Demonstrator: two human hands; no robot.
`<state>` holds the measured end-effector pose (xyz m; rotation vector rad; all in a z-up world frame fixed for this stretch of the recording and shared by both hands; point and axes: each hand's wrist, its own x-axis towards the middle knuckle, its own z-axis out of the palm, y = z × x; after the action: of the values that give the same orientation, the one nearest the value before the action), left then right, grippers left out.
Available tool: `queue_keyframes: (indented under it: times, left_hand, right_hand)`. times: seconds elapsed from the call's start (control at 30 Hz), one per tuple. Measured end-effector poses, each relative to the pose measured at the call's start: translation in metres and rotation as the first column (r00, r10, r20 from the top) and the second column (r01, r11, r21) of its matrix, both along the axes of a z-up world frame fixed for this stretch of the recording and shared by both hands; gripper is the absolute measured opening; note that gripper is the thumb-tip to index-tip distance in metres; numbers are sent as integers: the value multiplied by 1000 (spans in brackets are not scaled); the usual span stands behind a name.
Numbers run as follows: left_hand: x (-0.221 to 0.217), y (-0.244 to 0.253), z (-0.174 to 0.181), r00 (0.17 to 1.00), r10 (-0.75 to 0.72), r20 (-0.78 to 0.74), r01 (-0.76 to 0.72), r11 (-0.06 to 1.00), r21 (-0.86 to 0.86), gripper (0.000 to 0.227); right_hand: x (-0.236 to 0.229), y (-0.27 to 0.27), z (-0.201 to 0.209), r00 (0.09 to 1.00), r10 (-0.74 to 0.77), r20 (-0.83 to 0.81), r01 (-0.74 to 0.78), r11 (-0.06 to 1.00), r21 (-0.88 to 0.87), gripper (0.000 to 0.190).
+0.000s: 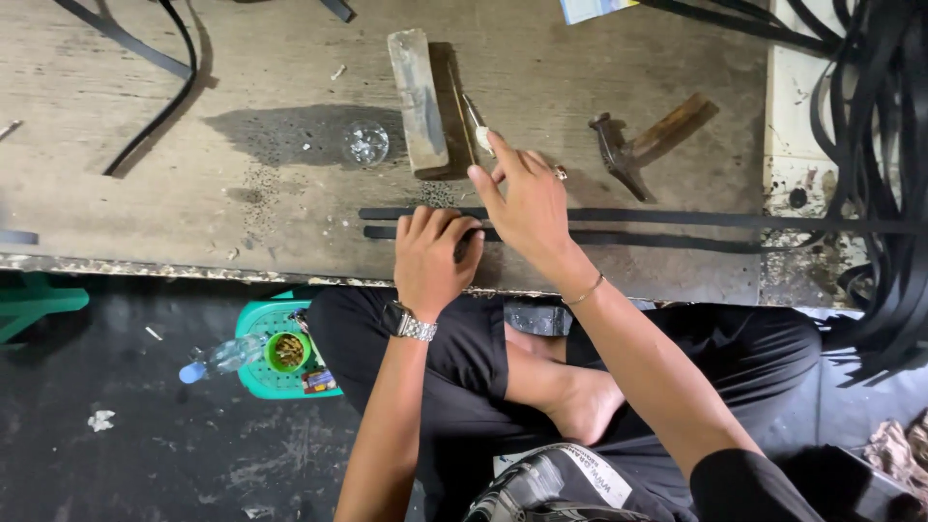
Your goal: The person is applying glue to a long leather strap and then hammering it down on a workbench to ensure a strong bond.
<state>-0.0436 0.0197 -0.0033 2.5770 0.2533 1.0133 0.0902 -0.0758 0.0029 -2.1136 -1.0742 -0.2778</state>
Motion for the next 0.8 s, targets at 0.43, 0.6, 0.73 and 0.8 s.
queue_keyframes:
  times: [0.43,0.6,0.73,0.8]
  left_hand:
    - [3,-4,-8,988,-147,-44,144,988,-50,14]
    - [8,-49,9,945,-312,-99,245,875,-419,10]
    - [11,-77,21,913,-376,-161,237,808,-540,10]
    - [12,-90,33,891,-403,-211,158,709,-687,7]
  right_hand:
    - [-88,-127,11,672,-79,-737,172,984,52,24]
    - [-73,-128,23,84,328,-941,617,724,308,37]
    - [-53,-142,27,262,305,-916,682,613,399,33]
    - [-43,-153,26,348,187,-919,783,481,395,25]
